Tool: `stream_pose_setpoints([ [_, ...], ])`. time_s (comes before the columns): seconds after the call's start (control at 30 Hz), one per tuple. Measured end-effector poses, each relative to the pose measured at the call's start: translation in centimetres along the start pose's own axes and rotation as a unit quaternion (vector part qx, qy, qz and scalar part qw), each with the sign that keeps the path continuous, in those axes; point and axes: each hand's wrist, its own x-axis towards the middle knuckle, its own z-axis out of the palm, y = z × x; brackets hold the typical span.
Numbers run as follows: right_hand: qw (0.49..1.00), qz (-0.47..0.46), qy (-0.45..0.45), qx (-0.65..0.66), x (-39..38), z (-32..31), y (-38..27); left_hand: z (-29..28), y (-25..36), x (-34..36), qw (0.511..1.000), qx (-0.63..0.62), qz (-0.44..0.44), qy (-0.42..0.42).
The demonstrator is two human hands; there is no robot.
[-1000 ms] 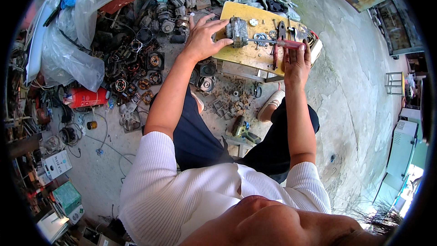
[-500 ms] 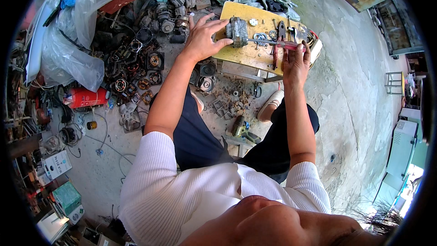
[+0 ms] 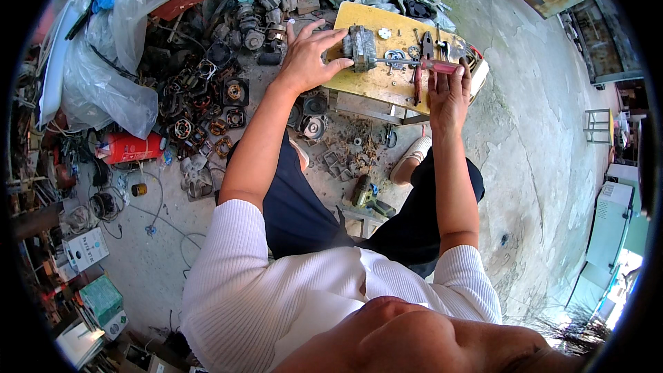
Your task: The person uses a screwdriver to loosen and remove screws from a small metal mechanical housing on a cluttered work table, then pulls apart the casing segments by hand.
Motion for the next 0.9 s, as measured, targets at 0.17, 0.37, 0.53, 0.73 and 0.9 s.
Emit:
stream_pose_setpoints([
  [0.17, 1.0, -0.017, -0.01, -0.024, 0.4, -0.5, 0.0, -0.1, 0.1, 0.0, 1.0, -0.004, 0.0, 0.0],
  [0.37, 1.0, -0.02, -0.019, -0.007, 0.6, -0.5, 0.1, 0.1, 0.0, 0.0, 1.0, 0.004, 0.001, -0.005],
  [0.53, 1.0, -0.016, -0.008, -0.002, 0.8, -0.7, 0.6, -0.2, 1.1, -0.5, 0.999, -0.014, -0.017, 0.036],
  [0.73, 1.0, -0.011, 0.023, -0.009, 0.9, -0.2, 0.3, -0.2, 3.0, -1.7, 0.994, -0.011, 0.005, 0.107],
  [0.9, 1.0, 0.002, 0.007, -0.003, 1.2, -0.3, 0.1, 0.0, 3.6, -2.0, 0.99, 0.012, 0.007, 0.141],
])
